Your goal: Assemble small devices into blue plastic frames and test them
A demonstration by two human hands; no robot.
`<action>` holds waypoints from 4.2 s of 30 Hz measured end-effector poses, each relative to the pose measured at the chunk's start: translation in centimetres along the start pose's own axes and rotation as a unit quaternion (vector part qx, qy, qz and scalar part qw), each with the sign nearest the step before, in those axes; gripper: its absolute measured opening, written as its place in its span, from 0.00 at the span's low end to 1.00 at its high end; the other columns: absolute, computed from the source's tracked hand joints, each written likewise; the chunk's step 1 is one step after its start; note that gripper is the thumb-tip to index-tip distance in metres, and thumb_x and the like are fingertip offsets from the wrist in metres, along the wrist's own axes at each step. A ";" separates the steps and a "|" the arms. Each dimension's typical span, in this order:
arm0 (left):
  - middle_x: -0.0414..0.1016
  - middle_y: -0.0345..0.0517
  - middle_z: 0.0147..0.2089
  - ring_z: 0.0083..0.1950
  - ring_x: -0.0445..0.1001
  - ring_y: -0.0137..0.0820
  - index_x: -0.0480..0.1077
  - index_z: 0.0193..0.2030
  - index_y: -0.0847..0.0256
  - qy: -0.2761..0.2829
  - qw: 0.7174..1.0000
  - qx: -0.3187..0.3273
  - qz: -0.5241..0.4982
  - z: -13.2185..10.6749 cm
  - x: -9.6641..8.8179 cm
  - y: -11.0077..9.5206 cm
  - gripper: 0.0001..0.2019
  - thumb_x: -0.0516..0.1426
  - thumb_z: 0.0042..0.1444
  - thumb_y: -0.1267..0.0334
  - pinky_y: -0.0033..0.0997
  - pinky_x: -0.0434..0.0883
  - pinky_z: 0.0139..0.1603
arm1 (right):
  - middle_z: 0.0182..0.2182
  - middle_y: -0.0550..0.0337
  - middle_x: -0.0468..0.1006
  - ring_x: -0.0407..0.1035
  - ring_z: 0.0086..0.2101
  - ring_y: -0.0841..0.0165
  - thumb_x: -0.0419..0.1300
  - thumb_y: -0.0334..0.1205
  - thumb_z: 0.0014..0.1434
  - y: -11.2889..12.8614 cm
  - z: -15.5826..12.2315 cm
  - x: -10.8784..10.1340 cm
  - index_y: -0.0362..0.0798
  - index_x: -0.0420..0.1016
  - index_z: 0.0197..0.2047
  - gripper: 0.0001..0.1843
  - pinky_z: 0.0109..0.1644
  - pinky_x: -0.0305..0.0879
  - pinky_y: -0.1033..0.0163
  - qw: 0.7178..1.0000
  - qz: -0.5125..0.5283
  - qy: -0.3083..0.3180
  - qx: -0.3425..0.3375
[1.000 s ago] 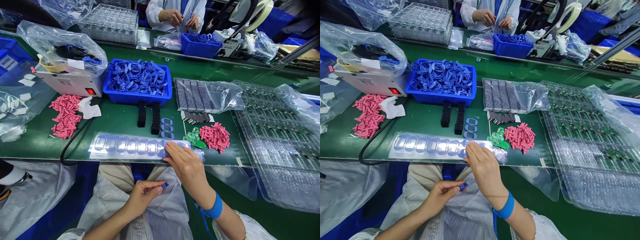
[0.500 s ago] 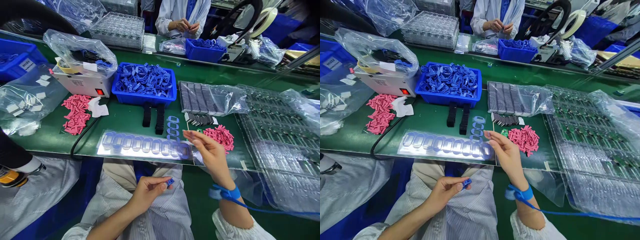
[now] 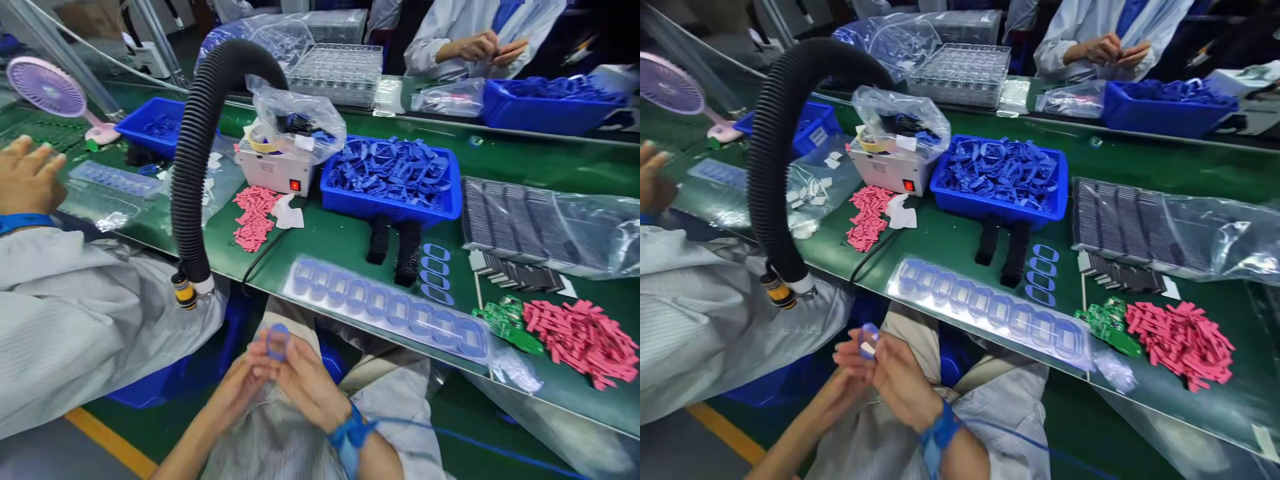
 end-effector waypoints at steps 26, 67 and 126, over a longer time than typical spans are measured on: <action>0.84 0.51 0.36 0.38 0.82 0.36 0.76 0.37 0.65 -0.079 0.959 -0.072 -0.262 3.8 -7.0 -2.3 0.06 0.57 0.57 0.73 0.29 0.78 0.39 | 0.46 0.54 0.75 0.71 0.45 0.65 0.53 0.52 0.63 -7.6 11.1 -3.5 0.44 0.69 0.50 0.21 0.53 0.63 0.50 0.995 -0.045 -0.029 0.080; 0.83 0.42 0.42 0.42 0.79 0.26 0.78 0.41 0.59 0.146 0.923 -0.126 -0.332 -2.1 16.0 -9.0 0.12 0.60 0.55 0.55 0.21 0.74 0.45 | 0.36 0.55 0.82 0.78 0.35 0.63 0.57 0.56 0.57 10.6 -10.5 -2.5 0.59 0.78 0.42 0.16 0.34 0.76 0.63 0.927 -0.125 -0.252 -0.248; 0.82 0.40 0.33 0.31 0.73 0.35 0.77 0.43 0.44 0.124 0.887 0.380 0.230 -2.3 17.0 -12.1 0.20 0.63 0.48 0.75 0.33 0.69 0.32 | 0.47 0.60 0.78 0.76 0.43 0.61 0.65 0.27 0.52 11.4 -12.1 -3.0 0.55 0.67 0.57 0.31 0.44 0.77 0.56 0.530 -0.639 -0.351 -0.434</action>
Point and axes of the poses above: each hand's wrist, its own z-axis towards the middle knuckle, its own x-axis out of the palm, y = z × x, the point moved 2 cm from there along z, towards the middle knuckle
